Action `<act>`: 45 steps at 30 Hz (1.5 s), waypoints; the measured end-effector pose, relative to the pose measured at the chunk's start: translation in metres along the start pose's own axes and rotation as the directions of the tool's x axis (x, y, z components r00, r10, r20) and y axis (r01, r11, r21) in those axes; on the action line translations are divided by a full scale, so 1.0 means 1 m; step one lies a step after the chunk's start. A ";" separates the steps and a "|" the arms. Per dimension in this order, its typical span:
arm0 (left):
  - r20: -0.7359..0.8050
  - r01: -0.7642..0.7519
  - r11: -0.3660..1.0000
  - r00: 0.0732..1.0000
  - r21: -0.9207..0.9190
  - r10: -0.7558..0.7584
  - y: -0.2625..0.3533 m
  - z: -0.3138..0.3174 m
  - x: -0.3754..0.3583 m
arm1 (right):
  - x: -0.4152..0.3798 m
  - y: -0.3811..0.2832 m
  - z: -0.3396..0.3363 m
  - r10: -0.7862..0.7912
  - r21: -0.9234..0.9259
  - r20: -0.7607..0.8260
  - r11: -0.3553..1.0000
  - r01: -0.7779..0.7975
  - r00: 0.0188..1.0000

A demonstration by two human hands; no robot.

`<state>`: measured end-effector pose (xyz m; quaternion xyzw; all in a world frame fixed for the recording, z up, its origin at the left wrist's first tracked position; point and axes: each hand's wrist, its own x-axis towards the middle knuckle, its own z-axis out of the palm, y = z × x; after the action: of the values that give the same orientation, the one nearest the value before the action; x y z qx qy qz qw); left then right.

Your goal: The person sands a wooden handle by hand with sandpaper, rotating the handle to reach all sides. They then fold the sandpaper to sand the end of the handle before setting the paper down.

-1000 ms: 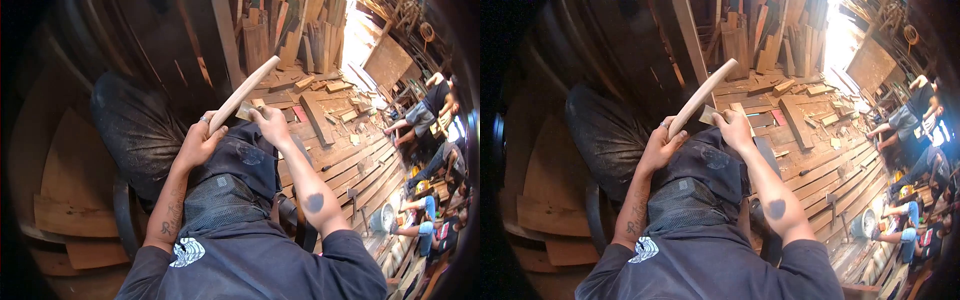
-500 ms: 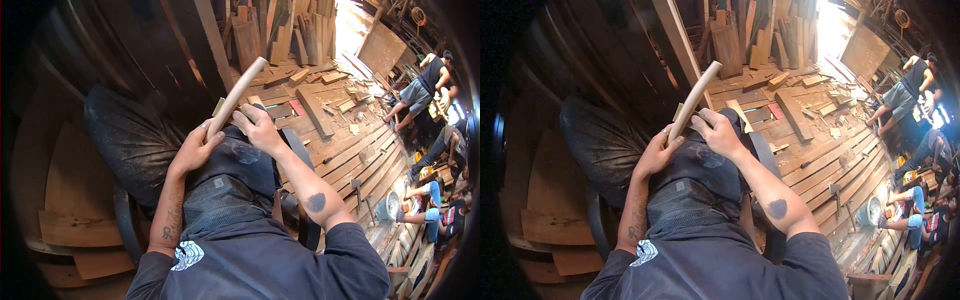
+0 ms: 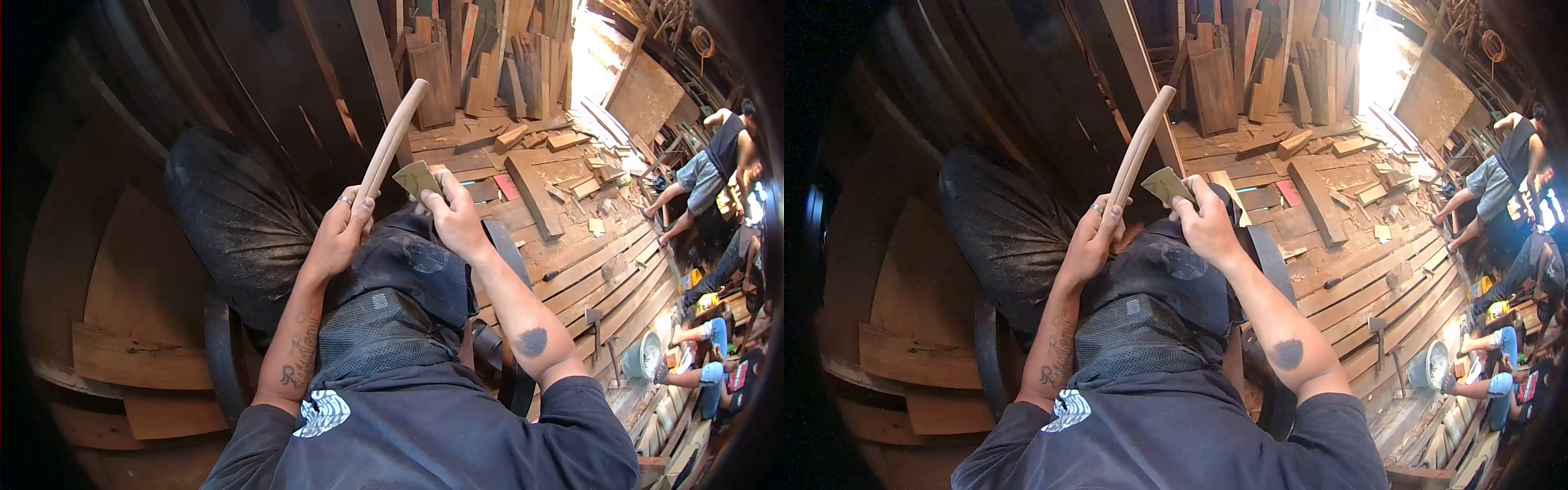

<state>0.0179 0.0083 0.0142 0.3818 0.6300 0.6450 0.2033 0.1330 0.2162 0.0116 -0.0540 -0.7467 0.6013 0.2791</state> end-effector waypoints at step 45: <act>0.035 0.025 1.000 0.999 -0.006 -0.025 -0.002 -0.001 0.001 | -0.005 -0.032 0.004 -0.344 -0.245 -0.011 0.911 0.331 0.939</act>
<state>0.0164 0.0089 0.0129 0.3844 0.6289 0.6378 0.2235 0.1429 0.2018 0.0392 0.0265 -0.8041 0.4479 0.3900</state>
